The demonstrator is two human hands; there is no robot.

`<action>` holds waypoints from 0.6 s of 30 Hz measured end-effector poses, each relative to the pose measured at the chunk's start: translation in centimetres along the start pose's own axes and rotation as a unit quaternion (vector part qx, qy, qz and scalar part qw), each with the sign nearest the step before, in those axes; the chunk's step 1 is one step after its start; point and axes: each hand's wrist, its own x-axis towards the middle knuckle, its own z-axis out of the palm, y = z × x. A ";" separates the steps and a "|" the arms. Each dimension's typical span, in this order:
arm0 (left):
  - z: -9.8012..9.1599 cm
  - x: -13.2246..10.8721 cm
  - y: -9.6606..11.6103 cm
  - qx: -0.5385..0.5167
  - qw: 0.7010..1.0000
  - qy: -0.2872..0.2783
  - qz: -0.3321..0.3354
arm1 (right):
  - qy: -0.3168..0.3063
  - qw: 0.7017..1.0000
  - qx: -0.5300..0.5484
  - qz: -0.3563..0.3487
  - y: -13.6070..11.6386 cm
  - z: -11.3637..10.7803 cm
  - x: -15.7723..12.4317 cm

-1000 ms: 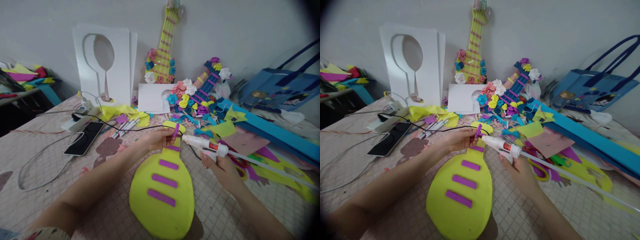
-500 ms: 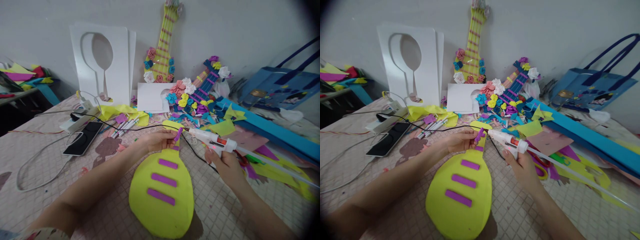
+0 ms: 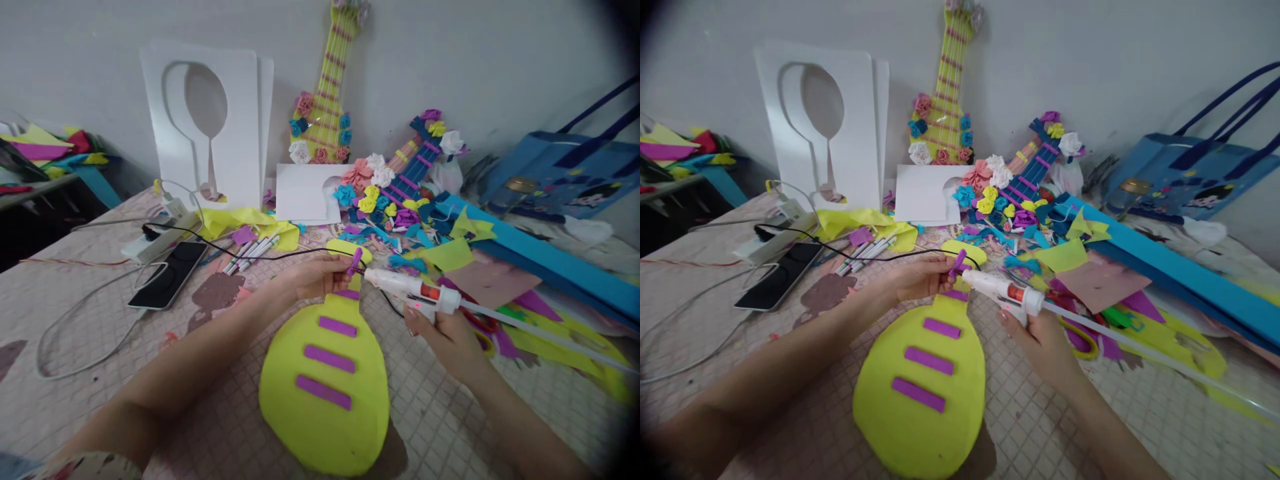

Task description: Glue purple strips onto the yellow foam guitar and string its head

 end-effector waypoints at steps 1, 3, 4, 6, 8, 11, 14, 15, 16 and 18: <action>0.0 0.0 0.0 -0.003 1.000 0.001 0.001 | -0.014 1.000 -0.005 0.006 0.1 0.0 0.0; -0.1 0.1 0.0 -0.008 1.000 0.006 0.004 | -0.019 1.000 -0.012 0.012 0.3 -0.1 0.0; -0.2 0.2 0.0 -0.010 1.000 0.009 0.006 | -0.019 1.000 -0.014 0.013 0.3 -0.2 0.0; -0.2 0.2 0.0 -0.013 1.000 0.014 0.009 | -0.014 1.000 -0.011 0.009 0.4 -0.2 0.1; -0.2 0.1 0.0 -0.011 1.000 0.009 0.007 | -0.005 1.000 -0.007 -0.002 0.3 -0.2 0.1; -0.2 0.0 0.0 -0.003 1.000 -0.002 0.001 | 0.020 1.000 -0.007 -0.009 0.1 -0.2 0.2; -0.4 0.0 -0.2 0.007 1.000 -0.014 -0.002 | 0.046 0.999 -0.012 0.003 0.0 -0.3 0.3; -0.5 0.1 -0.3 0.010 1.000 -0.020 -0.003 | 0.053 0.999 -0.014 0.006 -0.1 -0.4 0.4; -0.6 0.1 -0.3 0.013 1.000 -0.026 -0.004 | 0.060 0.998 -0.015 0.006 -0.1 -0.5 0.4; -0.8 0.2 -0.5 0.018 0.999 -0.034 -0.005 | 0.074 0.997 -0.015 0.002 -0.2 -0.6 0.5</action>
